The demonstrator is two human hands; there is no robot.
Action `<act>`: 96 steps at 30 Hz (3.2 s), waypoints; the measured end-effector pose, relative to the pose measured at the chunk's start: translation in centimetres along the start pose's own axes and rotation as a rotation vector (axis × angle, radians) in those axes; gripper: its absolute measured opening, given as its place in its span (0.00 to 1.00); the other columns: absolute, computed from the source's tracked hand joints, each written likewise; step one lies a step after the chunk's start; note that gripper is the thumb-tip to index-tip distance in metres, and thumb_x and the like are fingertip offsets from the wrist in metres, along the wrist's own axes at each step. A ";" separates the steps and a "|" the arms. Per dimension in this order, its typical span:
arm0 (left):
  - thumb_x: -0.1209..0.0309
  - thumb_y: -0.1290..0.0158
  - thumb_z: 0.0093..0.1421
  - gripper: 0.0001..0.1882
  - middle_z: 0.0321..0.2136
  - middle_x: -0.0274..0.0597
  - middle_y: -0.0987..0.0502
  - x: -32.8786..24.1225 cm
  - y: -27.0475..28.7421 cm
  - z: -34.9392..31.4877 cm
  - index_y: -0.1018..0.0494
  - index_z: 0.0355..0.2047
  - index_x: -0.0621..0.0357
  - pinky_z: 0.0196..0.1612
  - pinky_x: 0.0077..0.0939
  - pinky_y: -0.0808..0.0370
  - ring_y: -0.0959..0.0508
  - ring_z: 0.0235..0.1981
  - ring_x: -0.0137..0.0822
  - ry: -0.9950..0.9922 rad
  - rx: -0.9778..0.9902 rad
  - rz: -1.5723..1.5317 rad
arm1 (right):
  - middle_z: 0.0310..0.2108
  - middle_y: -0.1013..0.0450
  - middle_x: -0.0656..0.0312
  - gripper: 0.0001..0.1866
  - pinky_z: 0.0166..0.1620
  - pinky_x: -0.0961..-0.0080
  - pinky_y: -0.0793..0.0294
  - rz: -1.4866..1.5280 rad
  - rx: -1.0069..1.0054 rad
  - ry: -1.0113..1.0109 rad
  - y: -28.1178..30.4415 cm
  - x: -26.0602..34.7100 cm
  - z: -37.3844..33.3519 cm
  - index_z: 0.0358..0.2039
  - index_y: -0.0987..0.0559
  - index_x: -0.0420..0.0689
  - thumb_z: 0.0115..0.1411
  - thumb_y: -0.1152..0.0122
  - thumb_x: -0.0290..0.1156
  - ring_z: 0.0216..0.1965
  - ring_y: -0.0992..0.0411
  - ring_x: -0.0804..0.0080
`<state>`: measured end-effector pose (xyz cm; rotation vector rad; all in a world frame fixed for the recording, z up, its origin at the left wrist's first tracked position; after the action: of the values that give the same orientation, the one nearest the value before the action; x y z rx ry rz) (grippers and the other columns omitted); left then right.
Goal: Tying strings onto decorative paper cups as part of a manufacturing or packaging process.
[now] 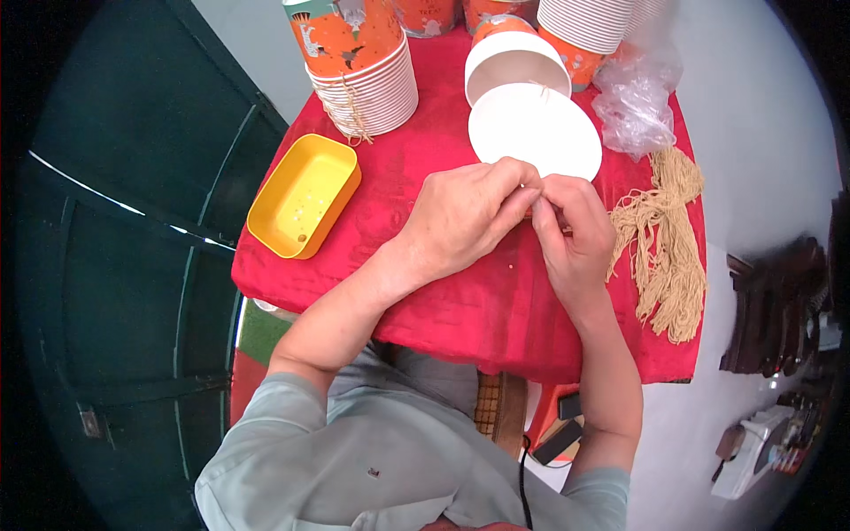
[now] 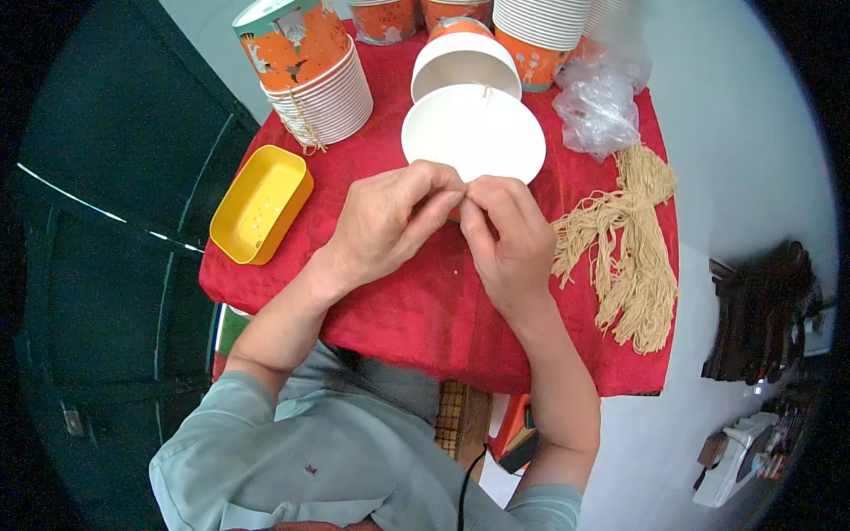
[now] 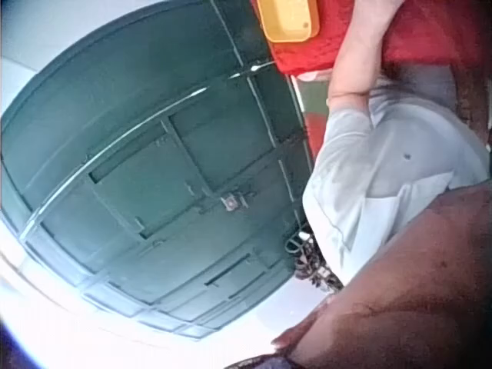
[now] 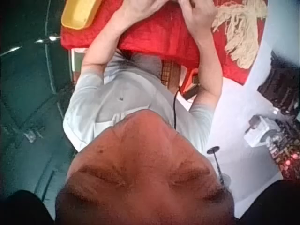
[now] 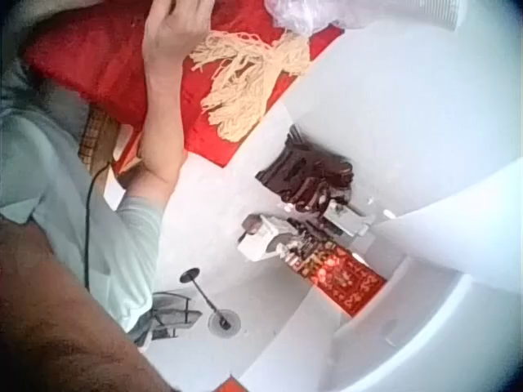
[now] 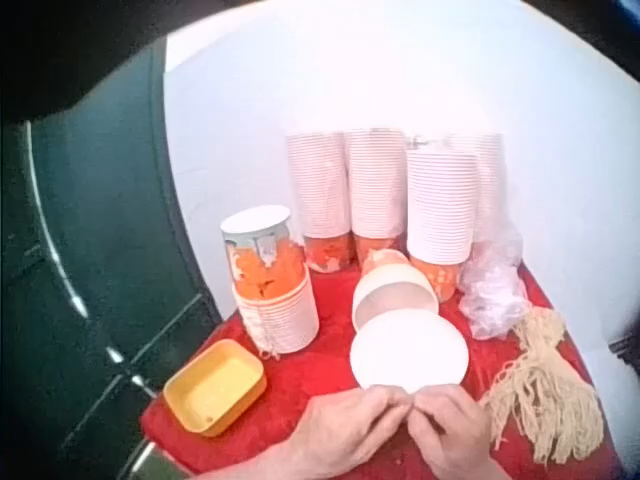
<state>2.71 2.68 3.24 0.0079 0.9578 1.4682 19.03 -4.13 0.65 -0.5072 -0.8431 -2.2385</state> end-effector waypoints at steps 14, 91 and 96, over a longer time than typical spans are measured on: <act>0.75 0.34 0.69 0.07 0.36 0.43 0.14 0.4 2.0 0.6 0.20 0.44 0.58 0.37 0.36 0.16 0.11 0.35 0.44 -0.048 -0.027 0.156 | 0.39 0.19 0.59 0.05 0.39 0.70 0.18 0.084 0.014 -0.088 0.3 0.1 0.9 0.43 0.17 0.40 0.67 0.30 0.20 0.35 0.18 0.69; 0.74 0.33 0.71 0.06 0.34 0.39 0.16 6.2 5.2 0.1 0.13 0.45 0.63 0.33 0.26 0.21 0.18 0.30 0.28 0.108 -0.473 0.103 | 0.36 0.15 0.58 0.26 0.39 0.76 0.18 0.405 0.033 -0.542 -1.6 -4.6 -0.3 0.66 0.29 0.36 0.74 0.30 0.29 0.34 0.19 0.80; 0.75 0.33 0.71 0.05 0.36 0.40 0.14 6.2 5.1 -0.3 0.12 0.45 0.62 0.35 0.25 0.18 0.16 0.31 0.30 0.026 -0.493 0.173 | 0.43 0.11 0.52 0.31 0.45 0.76 0.15 0.355 0.080 -0.512 -1.9 -4.4 -0.4 0.74 0.33 0.37 0.76 0.33 0.29 0.43 0.14 0.75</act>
<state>-2.70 8.52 2.53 -0.2951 0.6056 1.8365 20.64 -1.34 -2.87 -1.1260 -0.9968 -1.7622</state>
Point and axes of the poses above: each hand's wrist, its own z-axis towards the middle knuckle, its own y-axis out of the back of the hand, x = y × z, the point moved 5 cm from there along z, towards the middle knuckle
